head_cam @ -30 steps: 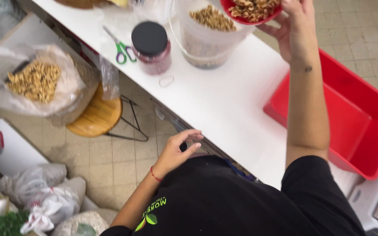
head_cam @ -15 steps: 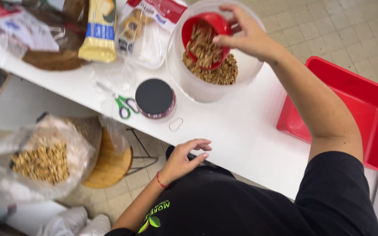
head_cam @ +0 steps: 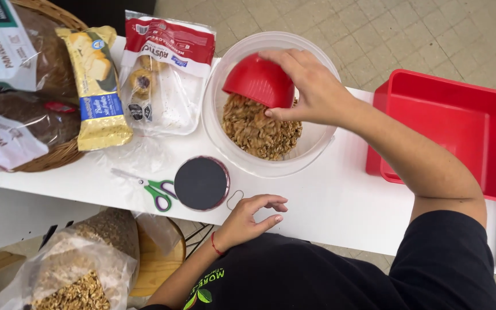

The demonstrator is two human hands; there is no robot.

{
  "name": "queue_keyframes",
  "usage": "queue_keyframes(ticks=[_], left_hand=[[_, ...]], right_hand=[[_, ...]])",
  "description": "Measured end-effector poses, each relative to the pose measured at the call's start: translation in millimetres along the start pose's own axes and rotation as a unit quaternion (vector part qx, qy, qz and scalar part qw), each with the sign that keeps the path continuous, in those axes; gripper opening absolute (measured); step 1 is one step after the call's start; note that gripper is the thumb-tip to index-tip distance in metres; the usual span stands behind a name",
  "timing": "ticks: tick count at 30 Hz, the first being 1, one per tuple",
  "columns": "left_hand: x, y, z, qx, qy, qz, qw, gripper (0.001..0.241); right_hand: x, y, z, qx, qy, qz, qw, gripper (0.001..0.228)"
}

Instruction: Measuring and weighing walnuts from a bulk bag into a bowl using a scoop and a digital scale at a service counter.

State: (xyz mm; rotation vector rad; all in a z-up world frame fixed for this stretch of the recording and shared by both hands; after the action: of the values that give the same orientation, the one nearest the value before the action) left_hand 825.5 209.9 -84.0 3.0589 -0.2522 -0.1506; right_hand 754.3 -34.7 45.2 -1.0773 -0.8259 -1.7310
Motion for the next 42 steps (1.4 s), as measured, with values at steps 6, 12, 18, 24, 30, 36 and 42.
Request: queue_keyframes(ticks=[6,12,18,24,30,36,42], left_hand=[[8,15,3,-0.009,-0.01,0.028,1.0,0.03],[8,24,8,-0.012,-0.017,0.026,0.999,0.031],[7,22,5,-0.014,-0.009,0.022,1.0,0.03],[1,12,4,-0.007,-0.003,0.033,0.999,0.03],[-12,6,15,0.027,-0.022,0.062,0.997,0.037],[-38,11,41,0.062,-0.066,0.097,0.991,0.091],[-62,18,48,0.093,-0.052,0.109,0.988,0.098]], right_hand=[[7,-11,6,0.006,-0.176,-0.082,0.981,0.081],[5,-25,-4,0.076,-0.229,-0.177,0.954,0.087],[21,-54,-4,0.069,-0.158,-0.257,0.951,0.084],[14,-152,2,-0.039,0.179,-0.416,0.891,0.071],[-72,-257,20,-0.238,0.592,-0.492,0.592,0.067],[-158,-274,44,-0.518,0.566,-0.39,0.51,0.073],[-139,-242,68,-0.536,0.538,-0.372,0.533,0.077]])
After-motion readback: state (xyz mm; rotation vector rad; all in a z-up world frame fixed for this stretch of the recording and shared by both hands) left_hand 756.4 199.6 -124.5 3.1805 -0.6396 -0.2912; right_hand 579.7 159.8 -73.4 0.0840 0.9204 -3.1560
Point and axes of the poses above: each hand's wrist, its own y-axis towards the middle knuckle, its own x-axis out of the back of the hand, z = x × y, the point moved 2 cm from there along y, towards the middle knuckle, and after that the axes turned 9 degrees about -y, right-handed, at the moved point
